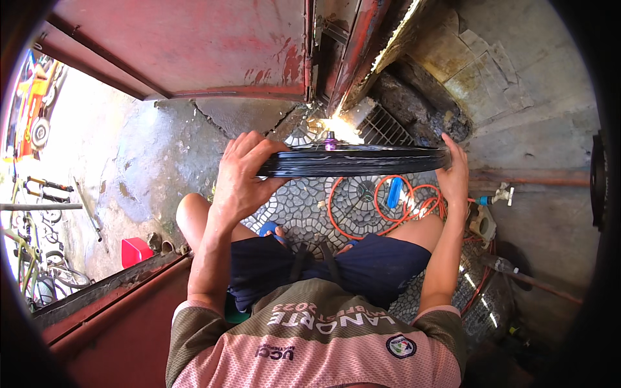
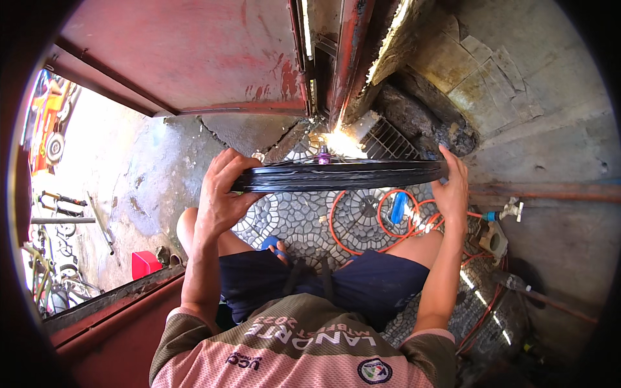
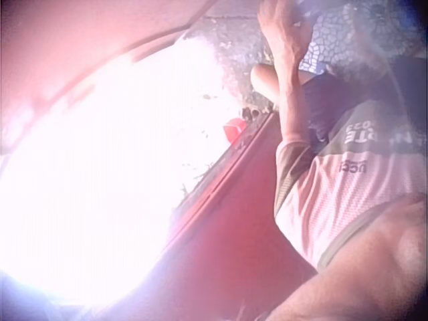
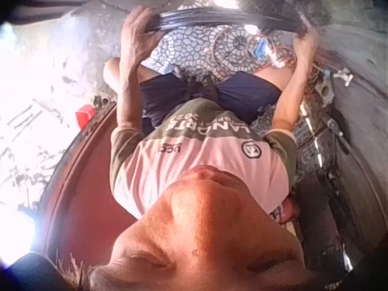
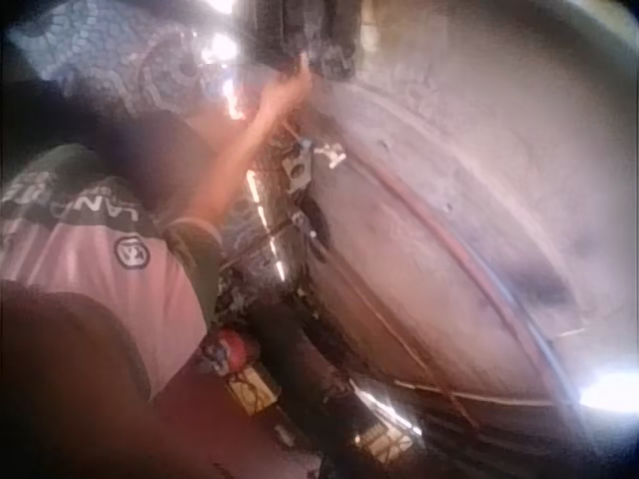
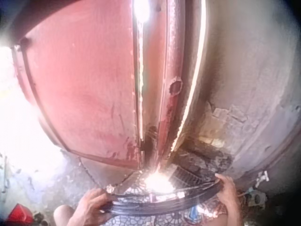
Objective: The person removes a tire from a bicycle wheel, carries the wheel outside, and scrubs the rim with a brush and water. The person then rinses the rim and wipes it with a cloth.
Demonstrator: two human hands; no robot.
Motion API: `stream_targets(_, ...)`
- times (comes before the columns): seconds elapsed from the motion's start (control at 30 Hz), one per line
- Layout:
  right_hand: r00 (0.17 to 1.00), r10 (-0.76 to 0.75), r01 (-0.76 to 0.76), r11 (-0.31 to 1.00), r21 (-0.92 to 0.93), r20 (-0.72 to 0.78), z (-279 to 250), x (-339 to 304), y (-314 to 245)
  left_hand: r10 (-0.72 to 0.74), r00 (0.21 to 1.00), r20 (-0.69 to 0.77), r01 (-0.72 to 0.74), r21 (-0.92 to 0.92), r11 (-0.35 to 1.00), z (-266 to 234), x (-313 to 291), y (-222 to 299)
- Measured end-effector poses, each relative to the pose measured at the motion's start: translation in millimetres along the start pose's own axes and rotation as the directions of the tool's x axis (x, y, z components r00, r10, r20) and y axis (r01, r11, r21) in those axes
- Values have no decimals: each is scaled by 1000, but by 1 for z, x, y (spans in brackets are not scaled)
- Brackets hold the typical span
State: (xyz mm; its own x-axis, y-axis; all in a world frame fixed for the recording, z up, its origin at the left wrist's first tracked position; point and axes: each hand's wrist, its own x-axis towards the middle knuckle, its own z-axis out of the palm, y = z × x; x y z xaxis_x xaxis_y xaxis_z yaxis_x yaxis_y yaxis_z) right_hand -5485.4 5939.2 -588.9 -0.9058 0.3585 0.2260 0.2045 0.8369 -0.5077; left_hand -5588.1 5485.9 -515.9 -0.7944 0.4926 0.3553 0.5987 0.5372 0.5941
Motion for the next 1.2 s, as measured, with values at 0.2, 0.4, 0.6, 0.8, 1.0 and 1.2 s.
stream_targets(0.2, 905, -423, 404, 886, 226, 40, -36, -4, -134, 73, 997, -30, -68, 138, 988, 12, 28, 57)
stream_targets(0.4, 914, -403, 388, 903, 182, 51, -40, -8, -113, 40, 997, -67, -32, 117, 993, 5, 22, 24)
stream_targets(0.6, 971, -230, 213, 953, 216, 59, -57, -17, -72, -157, 987, -39, 157, -13, 988, -5, -25, -54)
stream_targets(0.8, 994, -103, 91, 966, 241, 39, -56, -15, -27, -249, 968, 13, 250, -85, 965, 17, -42, -84)
stream_targets(1.0, 999, 20, -34, 947, 319, 47, -55, -12, 17, -150, 988, 35, 154, -172, 973, 29, -36, -80)
stream_targets(1.2, 1000, -3, 1, 991, 132, 17, -54, -7, 25, -2, 1000, -5, 1, -260, 966, 30, -13, -38)
